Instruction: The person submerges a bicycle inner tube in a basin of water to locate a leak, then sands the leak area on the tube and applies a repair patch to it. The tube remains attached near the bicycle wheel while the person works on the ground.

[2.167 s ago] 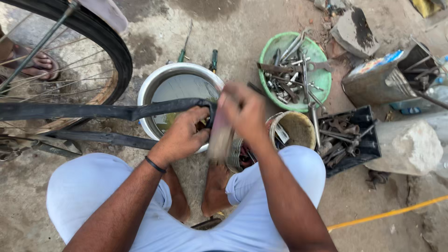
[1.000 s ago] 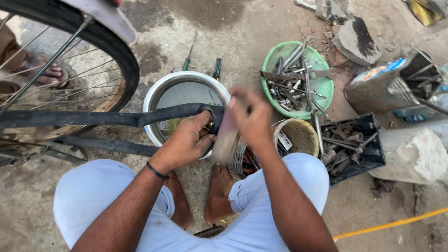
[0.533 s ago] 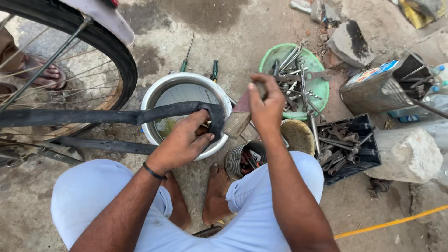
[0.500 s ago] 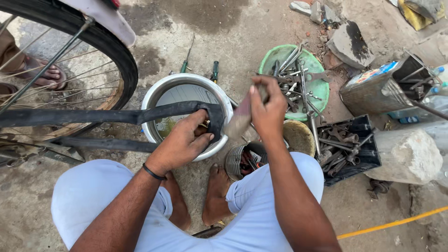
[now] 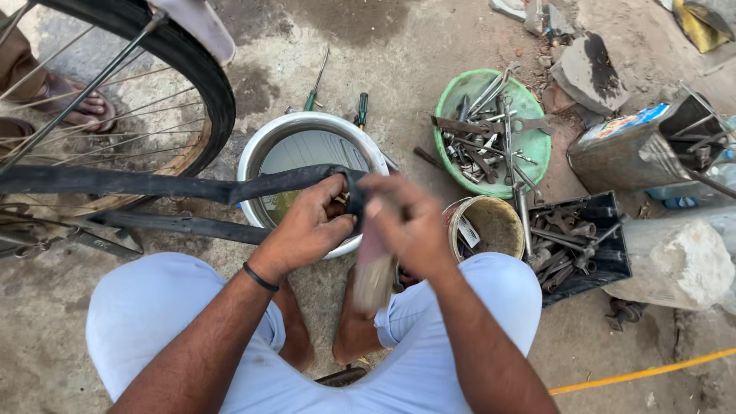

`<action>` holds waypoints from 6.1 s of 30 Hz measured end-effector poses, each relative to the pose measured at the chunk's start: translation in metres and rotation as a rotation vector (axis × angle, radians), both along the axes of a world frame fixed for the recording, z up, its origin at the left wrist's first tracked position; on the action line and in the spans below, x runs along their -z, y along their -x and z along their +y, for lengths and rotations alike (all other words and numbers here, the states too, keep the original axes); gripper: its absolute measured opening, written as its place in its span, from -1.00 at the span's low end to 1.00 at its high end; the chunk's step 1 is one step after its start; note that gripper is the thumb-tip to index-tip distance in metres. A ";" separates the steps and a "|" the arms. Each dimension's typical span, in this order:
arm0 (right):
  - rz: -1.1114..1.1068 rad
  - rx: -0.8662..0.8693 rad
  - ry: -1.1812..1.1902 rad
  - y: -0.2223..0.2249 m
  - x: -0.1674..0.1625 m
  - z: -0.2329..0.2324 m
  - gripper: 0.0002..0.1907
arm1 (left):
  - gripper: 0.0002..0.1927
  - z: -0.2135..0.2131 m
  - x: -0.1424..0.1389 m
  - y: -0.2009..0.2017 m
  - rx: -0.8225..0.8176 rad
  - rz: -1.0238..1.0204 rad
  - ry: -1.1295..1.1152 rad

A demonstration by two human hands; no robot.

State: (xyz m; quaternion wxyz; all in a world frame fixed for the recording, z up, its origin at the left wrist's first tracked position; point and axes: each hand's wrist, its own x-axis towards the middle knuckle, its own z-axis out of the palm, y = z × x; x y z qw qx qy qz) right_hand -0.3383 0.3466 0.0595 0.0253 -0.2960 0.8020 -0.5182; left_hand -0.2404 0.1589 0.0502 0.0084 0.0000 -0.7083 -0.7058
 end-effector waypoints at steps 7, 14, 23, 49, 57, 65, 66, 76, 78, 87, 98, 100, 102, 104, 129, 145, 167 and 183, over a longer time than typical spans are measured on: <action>0.022 0.237 0.121 0.007 -0.015 -0.006 -0.71 | -0.75 -0.003 -0.003 0.003 0.024 -0.034 0.159; 0.085 -0.030 -0.120 0.006 -0.011 -0.007 -0.74 | -0.59 -0.003 -0.006 0.002 0.018 0.255 0.270; -0.072 -0.196 -0.004 -0.003 -0.021 0.006 -0.72 | -0.68 0.004 -0.010 0.002 0.059 0.231 0.362; -0.046 -0.012 0.058 0.010 0.011 0.033 -0.74 | -0.82 0.007 -0.002 0.002 -0.119 0.143 0.370; -0.096 -0.089 0.012 -0.010 -0.006 0.006 -0.74 | -0.76 0.003 0.010 0.009 -0.145 -0.041 0.199; -0.074 0.251 0.059 0.016 -0.017 0.002 -0.78 | -0.80 0.008 0.000 0.005 0.010 0.152 0.279; -0.014 0.239 0.088 0.018 -0.020 0.003 -0.79 | -0.82 0.008 -0.001 0.005 -0.018 0.098 0.301; -0.056 0.246 0.085 0.012 -0.024 -0.015 -0.79 | -0.87 0.010 -0.005 0.009 -0.089 0.208 0.360; -0.040 0.272 0.112 0.011 -0.028 -0.013 -0.77 | -0.86 0.010 -0.005 0.009 -0.094 0.111 0.315; -0.178 0.266 0.154 0.013 -0.013 -0.010 -0.76 | -0.86 0.007 -0.009 0.005 -0.070 0.193 0.321; -0.085 0.131 0.196 0.010 -0.013 -0.007 -0.79 | -0.83 0.005 -0.014 0.003 -0.047 0.229 0.315; -0.101 0.258 0.296 0.015 -0.015 -0.005 -0.79 | -0.84 0.006 -0.014 0.002 -0.036 0.159 0.320; -0.072 0.310 0.274 0.013 -0.012 -0.001 -0.79 | -0.84 0.005 -0.014 0.002 -0.054 0.148 0.303; -0.144 0.074 0.277 0.006 -0.006 0.001 -0.78 | -0.84 0.002 -0.013 0.005 -0.076 0.186 0.297; 0.019 -0.132 0.113 -0.006 -0.009 -0.003 -0.75 | -0.85 0.002 -0.014 0.006 -0.093 0.198 0.217; 0.000 0.242 0.107 0.017 -0.020 -0.007 -0.76 | -0.82 0.004 -0.011 0.006 -0.014 0.166 0.235; -0.068 0.157 0.124 0.010 -0.002 0.003 -0.72 | -0.81 0.003 -0.006 0.007 -0.032 0.097 0.174; 0.008 0.121 0.150 0.016 -0.016 0.010 -0.73 | -0.76 0.003 -0.009 0.007 0.067 0.022 0.084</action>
